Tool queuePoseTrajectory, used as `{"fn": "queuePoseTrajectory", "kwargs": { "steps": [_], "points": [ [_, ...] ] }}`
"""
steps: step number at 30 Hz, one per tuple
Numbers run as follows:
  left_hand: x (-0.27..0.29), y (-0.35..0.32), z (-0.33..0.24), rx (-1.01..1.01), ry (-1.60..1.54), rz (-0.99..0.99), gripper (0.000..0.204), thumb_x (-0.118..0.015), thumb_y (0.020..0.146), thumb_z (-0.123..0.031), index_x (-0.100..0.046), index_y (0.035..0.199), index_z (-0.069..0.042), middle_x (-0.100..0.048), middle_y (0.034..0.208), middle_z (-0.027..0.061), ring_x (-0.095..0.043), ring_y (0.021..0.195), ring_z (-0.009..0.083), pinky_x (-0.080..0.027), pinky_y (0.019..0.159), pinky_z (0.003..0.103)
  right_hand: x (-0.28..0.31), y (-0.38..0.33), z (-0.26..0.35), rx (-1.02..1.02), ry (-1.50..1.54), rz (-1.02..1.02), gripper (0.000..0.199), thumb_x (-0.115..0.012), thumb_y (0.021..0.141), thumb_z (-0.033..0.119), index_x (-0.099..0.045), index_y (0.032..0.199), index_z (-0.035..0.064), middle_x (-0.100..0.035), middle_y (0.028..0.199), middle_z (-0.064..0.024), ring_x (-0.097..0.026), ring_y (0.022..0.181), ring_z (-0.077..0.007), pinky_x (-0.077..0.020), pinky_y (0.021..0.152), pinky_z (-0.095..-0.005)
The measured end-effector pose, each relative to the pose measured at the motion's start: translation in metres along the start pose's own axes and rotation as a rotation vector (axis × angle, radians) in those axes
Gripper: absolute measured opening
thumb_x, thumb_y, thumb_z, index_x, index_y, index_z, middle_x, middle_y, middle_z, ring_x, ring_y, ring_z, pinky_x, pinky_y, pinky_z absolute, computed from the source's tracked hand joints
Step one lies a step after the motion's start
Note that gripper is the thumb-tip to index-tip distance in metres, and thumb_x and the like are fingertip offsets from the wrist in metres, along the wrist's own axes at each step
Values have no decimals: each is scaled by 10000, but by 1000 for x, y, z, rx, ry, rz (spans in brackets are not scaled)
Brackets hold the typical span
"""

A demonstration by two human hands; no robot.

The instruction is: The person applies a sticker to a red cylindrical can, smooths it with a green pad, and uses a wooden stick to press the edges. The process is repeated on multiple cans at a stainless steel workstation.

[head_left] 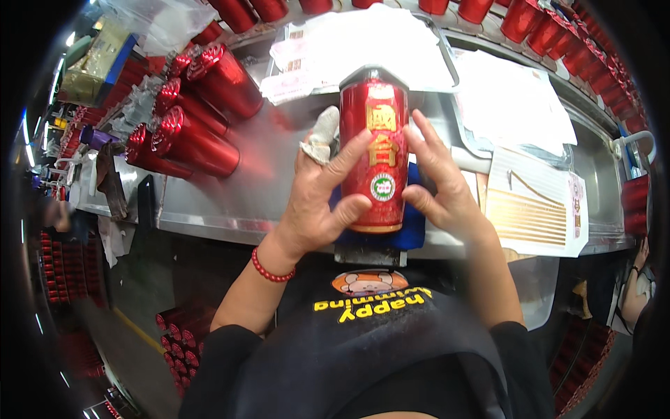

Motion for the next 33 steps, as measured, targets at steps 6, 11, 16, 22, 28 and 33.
{"fn": "queuePoseTrajectory", "kwargs": {
  "steps": [6,11,16,22,28,33],
  "points": [
    [-2,5,1,5,132,99,698,-640,930,-566,-557,1483,-147,-314,1600,290,-312,1454,451,-204,1201,510,-7,-3,0,-52,-2,20,741,-796,851,273,-496,1521,170,-267,1612,-293,-559,1173,-359,-460,1052,-460],
    [-3,8,3,12,117,137,715,-650,923,-567,-544,1492,-147,-275,1618,291,-282,1474,455,-194,1208,510,-6,-3,1,-68,29,16,757,-796,851,287,-482,1528,166,-279,1605,-296,-553,1187,-372,-458,1054,-463],
    [-4,9,1,22,81,138,767,-633,930,-593,-493,1525,-130,-237,1633,291,-268,1487,457,-193,1213,507,-3,-5,3,-48,-12,4,738,-730,916,357,-426,1560,164,-290,1602,-295,-514,1293,-423,-439,1079,-477],
    [0,10,6,108,-114,73,796,-621,933,-610,-467,1538,-115,-234,1636,284,-263,1495,441,-197,1217,494,-2,0,-5,-69,31,-31,700,-646,975,428,-397,1574,163,-310,1585,-308,-489,1320,-455,-427,1092,-487],
    [-1,14,6,38,79,141,780,-628,937,-593,-471,1535,-118,-263,1618,291,-282,1480,446,-202,1210,504,-4,3,0,-76,-26,3,706,-653,971,423,-396,1574,160,-317,1578,-311,-485,1318,-464,-432,1087,-491],
    [0,15,4,27,82,143,784,-626,935,-596,-468,1538,-119,-273,1610,296,-297,1466,450,-208,1205,512,-2,1,-1,-75,-14,-21,714,-669,962,408,-397,1573,157,-314,1579,-312,-488,1313,-466,-439,1080,-490]
  ]
}}
Point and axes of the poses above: each hand's wrist, its own y-axis towards the middle knuckle, its own x-axis out of the back of the hand, z = x × y, the point moved 8 cm from there along y, towards the middle knuckle
